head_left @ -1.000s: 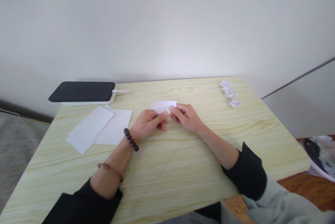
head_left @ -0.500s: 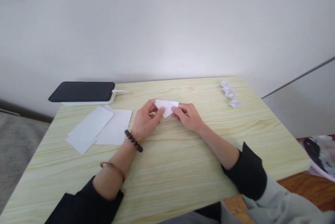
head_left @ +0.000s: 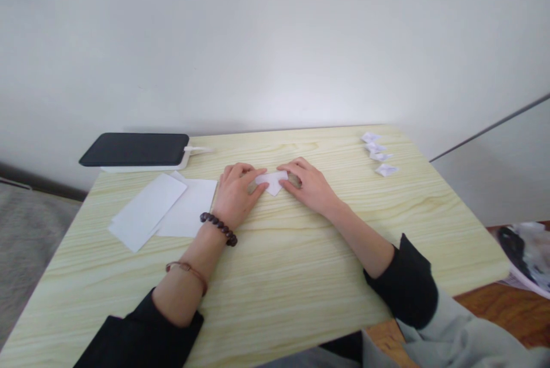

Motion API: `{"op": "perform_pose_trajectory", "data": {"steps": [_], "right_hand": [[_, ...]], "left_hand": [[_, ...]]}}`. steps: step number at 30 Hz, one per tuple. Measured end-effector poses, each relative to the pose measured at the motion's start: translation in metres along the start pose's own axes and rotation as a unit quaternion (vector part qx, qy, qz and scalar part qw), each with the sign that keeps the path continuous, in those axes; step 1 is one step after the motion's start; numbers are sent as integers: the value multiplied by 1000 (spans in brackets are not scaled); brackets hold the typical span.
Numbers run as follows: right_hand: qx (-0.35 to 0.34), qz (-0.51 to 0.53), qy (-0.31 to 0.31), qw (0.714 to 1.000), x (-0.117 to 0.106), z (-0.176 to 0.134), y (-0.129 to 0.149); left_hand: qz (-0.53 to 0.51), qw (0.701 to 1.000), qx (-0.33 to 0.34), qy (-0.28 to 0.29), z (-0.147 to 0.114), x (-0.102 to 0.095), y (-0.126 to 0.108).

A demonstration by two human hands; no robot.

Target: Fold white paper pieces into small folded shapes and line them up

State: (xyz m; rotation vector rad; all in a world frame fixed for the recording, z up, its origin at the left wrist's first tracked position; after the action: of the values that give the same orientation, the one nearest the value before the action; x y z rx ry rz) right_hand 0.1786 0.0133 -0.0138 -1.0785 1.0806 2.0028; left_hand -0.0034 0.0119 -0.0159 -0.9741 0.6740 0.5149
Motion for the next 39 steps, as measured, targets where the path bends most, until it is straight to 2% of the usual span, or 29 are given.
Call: {"op": "perform_pose_trajectory", "data": {"steps": [14, 31, 39], "right_hand": [[-27, -90, 12, 996, -1, -1, 4], [-38, -138, 10, 990, -2, -1, 9], [-50, -103, 10, 993, -3, 1, 12]], "left_hand": [[30, 1000, -4, 4, -2, 1, 2], [34, 999, -9, 6, -2, 1, 1], [36, 999, -6, 4, -1, 1, 1]]}}
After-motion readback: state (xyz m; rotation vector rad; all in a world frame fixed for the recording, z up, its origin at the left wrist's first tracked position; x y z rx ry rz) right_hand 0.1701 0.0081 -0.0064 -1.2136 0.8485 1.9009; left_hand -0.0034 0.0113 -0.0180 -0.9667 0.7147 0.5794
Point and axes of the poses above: each hand's wrist, its own z-axis towards the middle knuckle, its own x-axis out of the palm, y = z × x, the point moved 3 cm from there along z, towards the middle knuckle, and after that the axes turned 11 degrees about -z, right-handed, at the moved point
